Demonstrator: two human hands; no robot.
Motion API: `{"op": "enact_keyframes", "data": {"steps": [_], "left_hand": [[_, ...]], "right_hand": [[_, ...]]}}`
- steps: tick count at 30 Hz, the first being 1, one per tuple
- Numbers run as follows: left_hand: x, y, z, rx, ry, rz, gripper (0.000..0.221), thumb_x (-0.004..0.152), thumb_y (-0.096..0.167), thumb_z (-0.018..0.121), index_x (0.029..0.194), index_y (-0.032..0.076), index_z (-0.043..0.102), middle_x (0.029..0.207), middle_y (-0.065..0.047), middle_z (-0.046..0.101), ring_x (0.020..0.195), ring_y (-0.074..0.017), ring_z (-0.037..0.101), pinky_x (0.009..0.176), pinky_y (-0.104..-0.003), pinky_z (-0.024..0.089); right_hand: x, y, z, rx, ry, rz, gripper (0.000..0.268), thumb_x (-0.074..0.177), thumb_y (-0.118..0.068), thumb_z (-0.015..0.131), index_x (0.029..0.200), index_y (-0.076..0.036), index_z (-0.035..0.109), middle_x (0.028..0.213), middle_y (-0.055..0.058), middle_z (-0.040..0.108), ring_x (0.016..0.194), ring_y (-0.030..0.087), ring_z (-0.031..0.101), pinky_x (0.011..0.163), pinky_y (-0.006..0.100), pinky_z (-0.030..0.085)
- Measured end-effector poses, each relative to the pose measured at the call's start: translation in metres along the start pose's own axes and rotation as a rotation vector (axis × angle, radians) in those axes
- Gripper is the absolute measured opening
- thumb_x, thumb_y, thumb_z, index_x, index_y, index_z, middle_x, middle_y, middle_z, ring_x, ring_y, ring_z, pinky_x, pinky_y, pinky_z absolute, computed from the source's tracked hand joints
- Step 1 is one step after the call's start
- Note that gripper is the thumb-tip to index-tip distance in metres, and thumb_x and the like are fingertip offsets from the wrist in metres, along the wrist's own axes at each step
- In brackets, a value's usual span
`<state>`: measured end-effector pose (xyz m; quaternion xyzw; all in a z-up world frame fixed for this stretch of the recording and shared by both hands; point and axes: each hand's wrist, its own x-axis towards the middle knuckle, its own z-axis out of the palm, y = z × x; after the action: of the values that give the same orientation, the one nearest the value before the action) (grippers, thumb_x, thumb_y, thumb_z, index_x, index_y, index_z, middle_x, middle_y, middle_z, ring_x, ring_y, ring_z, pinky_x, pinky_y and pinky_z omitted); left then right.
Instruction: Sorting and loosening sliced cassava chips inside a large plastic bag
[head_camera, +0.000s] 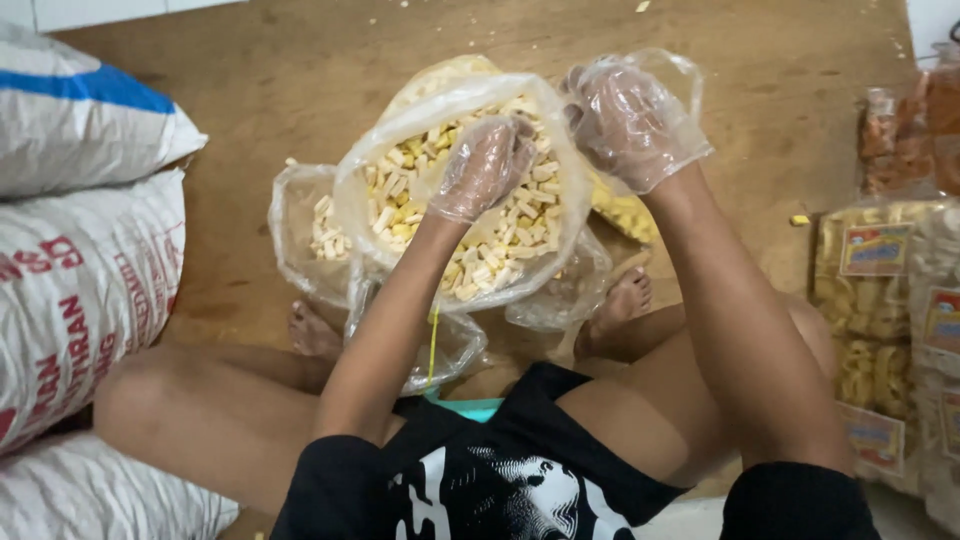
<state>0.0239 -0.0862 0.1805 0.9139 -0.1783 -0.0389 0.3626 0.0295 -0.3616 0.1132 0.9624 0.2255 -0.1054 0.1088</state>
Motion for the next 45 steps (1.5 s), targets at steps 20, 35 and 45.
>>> {"op": "enact_keyframes", "data": {"steps": [20, 35, 45], "left_hand": [[-0.080, -0.131, 0.009, 0.534, 0.082, -0.298, 0.030, 0.077, 0.034, 0.078, 0.086, 0.009, 0.064, 0.076, -0.010, 0.067, 0.077, -0.0282, 0.075, 0.065, -0.040, 0.064], [-0.057, -0.090, -0.003, 0.740, 0.439, -0.020, 0.016, 0.085, 0.007, 0.062, 0.091, -0.008, 0.067, 0.065, -0.012, 0.064, 0.066, -0.0282, 0.068, 0.046, -0.043, 0.056], [-0.052, -0.129, 0.019, 0.797, 0.318, -0.032, 0.011, 0.083, 0.006, 0.062, 0.076, 0.005, 0.069, 0.056, -0.010, 0.065, 0.058, -0.0264, 0.068, 0.050, -0.043, 0.054]], "right_hand": [[0.086, -0.139, -0.018, 0.124, 0.105, -0.127, 0.068, 0.093, -0.032, 0.055, 0.158, -0.016, 0.047, 0.124, 0.011, 0.072, 0.119, 0.032, 0.068, 0.100, 0.035, 0.059], [0.107, -0.160, -0.022, 0.235, -0.022, 0.095, 0.037, 0.095, -0.040, 0.050, 0.124, -0.024, 0.067, 0.101, 0.005, 0.073, 0.099, 0.031, 0.075, 0.076, 0.048, 0.063], [0.074, -0.176, -0.046, 0.023, 0.173, -0.053, 0.024, 0.098, -0.020, 0.051, 0.092, -0.013, 0.072, 0.078, 0.004, 0.072, 0.082, 0.026, 0.076, 0.061, 0.044, 0.060]]}}
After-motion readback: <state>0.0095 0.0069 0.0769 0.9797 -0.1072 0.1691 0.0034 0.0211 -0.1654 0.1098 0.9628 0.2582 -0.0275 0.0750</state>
